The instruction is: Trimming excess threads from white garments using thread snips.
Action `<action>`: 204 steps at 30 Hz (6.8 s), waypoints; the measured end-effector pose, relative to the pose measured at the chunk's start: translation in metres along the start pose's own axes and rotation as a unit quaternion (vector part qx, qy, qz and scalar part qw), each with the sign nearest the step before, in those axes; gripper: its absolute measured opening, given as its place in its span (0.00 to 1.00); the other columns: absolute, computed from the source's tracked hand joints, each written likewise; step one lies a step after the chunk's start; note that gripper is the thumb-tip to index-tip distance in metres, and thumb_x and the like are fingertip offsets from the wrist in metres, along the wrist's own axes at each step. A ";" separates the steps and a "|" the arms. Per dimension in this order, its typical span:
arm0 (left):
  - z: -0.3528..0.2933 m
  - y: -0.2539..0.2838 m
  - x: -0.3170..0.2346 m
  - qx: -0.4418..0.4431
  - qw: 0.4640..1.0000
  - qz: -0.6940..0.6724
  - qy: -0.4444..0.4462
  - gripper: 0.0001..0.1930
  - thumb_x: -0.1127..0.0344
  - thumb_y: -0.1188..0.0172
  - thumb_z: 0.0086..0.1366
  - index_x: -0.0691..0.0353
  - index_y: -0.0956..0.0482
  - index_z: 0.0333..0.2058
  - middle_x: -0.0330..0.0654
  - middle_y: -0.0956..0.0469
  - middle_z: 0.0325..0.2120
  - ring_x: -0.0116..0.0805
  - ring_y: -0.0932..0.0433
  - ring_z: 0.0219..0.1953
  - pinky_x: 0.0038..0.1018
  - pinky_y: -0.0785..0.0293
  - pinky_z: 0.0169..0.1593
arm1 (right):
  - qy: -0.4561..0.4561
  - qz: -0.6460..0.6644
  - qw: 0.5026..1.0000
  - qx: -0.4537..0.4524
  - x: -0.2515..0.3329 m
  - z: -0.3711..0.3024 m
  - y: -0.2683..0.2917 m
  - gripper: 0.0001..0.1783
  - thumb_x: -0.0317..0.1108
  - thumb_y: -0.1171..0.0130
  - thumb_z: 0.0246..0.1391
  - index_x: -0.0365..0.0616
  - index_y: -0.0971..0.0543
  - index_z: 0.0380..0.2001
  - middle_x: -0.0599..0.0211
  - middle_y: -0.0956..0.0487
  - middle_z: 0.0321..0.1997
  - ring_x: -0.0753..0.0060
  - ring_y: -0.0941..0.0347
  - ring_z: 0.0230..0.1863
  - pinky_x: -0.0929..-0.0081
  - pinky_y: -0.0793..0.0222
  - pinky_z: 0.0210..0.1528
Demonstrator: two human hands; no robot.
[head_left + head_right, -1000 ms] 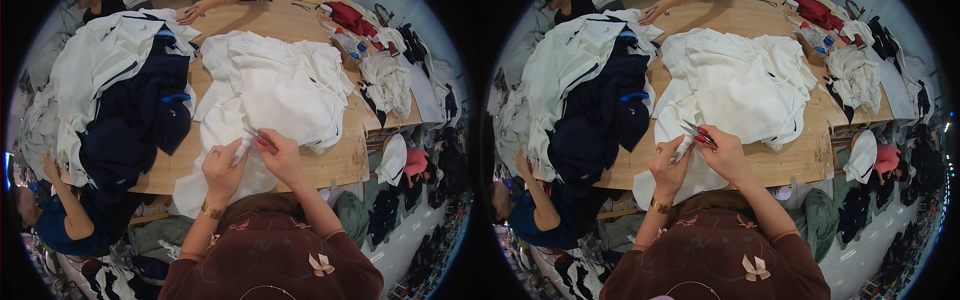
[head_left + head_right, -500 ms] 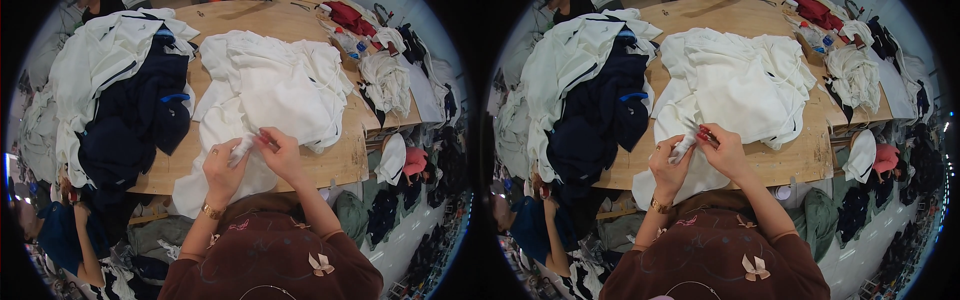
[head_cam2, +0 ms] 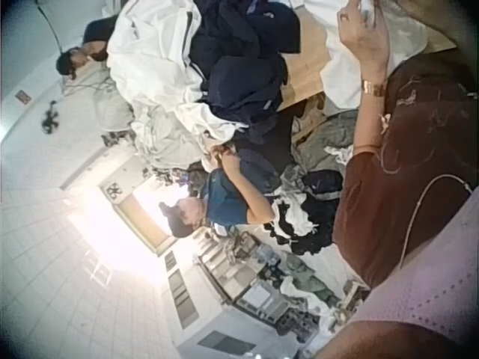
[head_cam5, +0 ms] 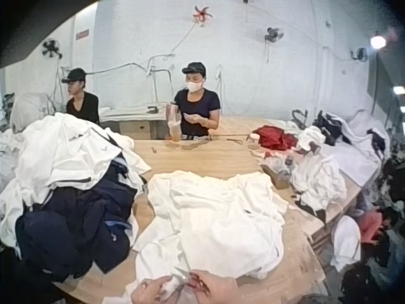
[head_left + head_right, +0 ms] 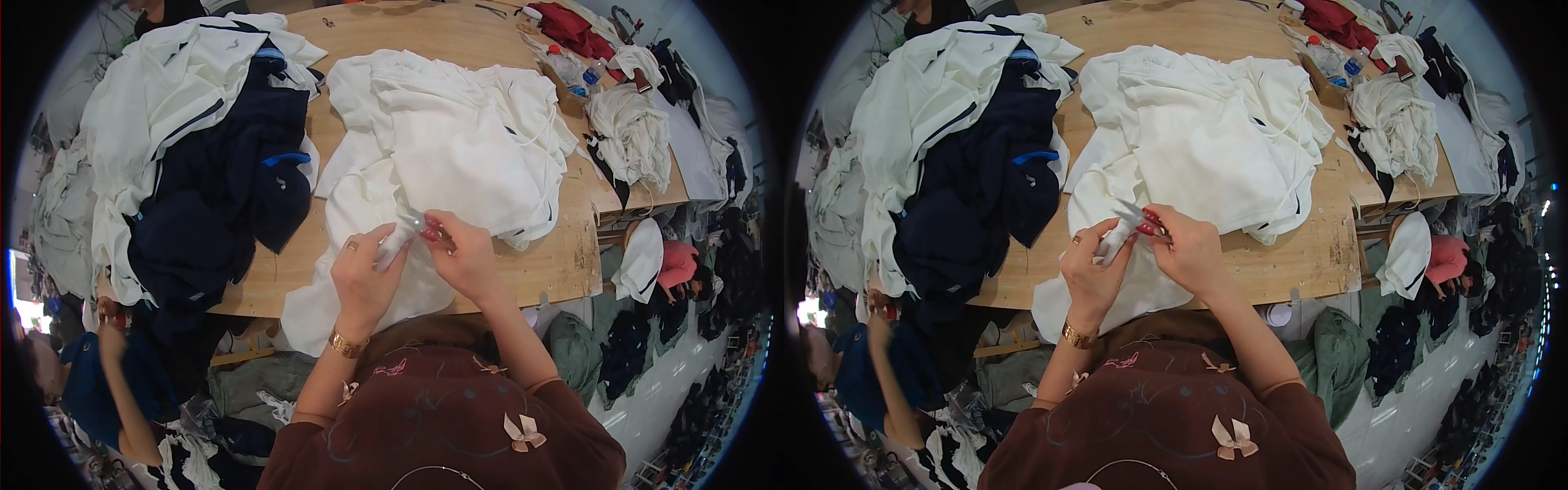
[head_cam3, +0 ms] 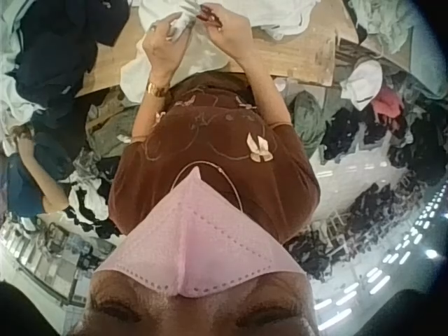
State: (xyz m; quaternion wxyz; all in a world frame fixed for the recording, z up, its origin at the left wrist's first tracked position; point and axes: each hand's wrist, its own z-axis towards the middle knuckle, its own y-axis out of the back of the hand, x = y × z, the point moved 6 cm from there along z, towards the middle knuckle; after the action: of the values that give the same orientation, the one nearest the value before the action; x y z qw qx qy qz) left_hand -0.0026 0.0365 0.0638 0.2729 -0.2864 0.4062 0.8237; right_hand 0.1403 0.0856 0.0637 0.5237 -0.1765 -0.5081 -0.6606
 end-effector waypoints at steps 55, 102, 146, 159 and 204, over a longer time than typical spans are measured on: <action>0.008 0.002 0.006 0.012 0.998 -0.060 0.027 0.15 0.70 0.31 0.47 0.63 0.20 0.36 0.38 0.28 0.20 0.25 0.36 0.18 0.21 0.40 0.23 | 0.115 -0.233 0.965 -0.022 -0.006 -0.015 0.009 0.14 0.41 0.35 0.43 0.45 0.26 0.26 0.69 0.26 0.21 0.65 0.31 0.16 0.73 0.38 0.18; 0.001 0.000 0.003 -0.052 0.997 0.023 -0.052 0.13 0.69 0.30 0.44 0.62 0.29 0.22 0.43 0.30 0.16 0.39 0.31 0.18 0.30 0.36 0.21 | 0.025 -0.121 0.992 -0.036 0.000 -0.017 -0.007 0.16 0.44 0.42 0.52 0.44 0.31 0.23 0.65 0.29 0.15 0.61 0.31 0.14 0.70 0.41 0.14; -0.002 0.001 -0.001 -0.054 0.997 -0.016 -0.049 0.12 0.72 0.31 0.42 0.61 0.23 0.27 0.41 0.29 0.18 0.38 0.29 0.21 0.29 0.34 0.24 | -0.255 0.314 0.915 -0.006 -0.021 -0.008 -0.016 0.05 0.28 0.45 0.53 0.38 0.28 0.25 0.79 0.32 0.14 0.89 0.41 0.09 0.87 0.51 0.11; 0.001 0.003 0.014 -0.030 0.997 -0.051 0.046 0.12 0.68 0.30 0.45 0.64 0.27 0.21 0.43 0.26 0.19 0.37 0.29 0.20 0.28 0.35 0.24 | -0.024 0.019 0.999 -0.044 -0.009 -0.018 0.001 0.10 0.32 0.37 0.47 0.38 0.27 0.23 0.63 0.31 0.16 0.75 0.37 0.16 0.79 0.41 0.20; 0.002 0.005 0.002 -0.056 0.997 -0.011 -0.050 0.12 0.72 0.29 0.44 0.64 0.23 0.27 0.42 0.27 0.22 0.34 0.30 0.22 0.26 0.35 0.25 | 0.015 -0.060 0.998 -0.030 0.000 -0.015 0.004 0.11 0.34 0.35 0.44 0.40 0.26 0.22 0.64 0.30 0.15 0.69 0.36 0.13 0.76 0.42 0.16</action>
State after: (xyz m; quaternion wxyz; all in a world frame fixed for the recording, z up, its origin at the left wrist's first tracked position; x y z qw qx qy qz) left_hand -0.0075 0.0355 0.0662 0.2852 -0.2639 0.3421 0.8556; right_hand 0.1482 0.0724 0.0592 0.4851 -0.1516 -0.4896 -0.7085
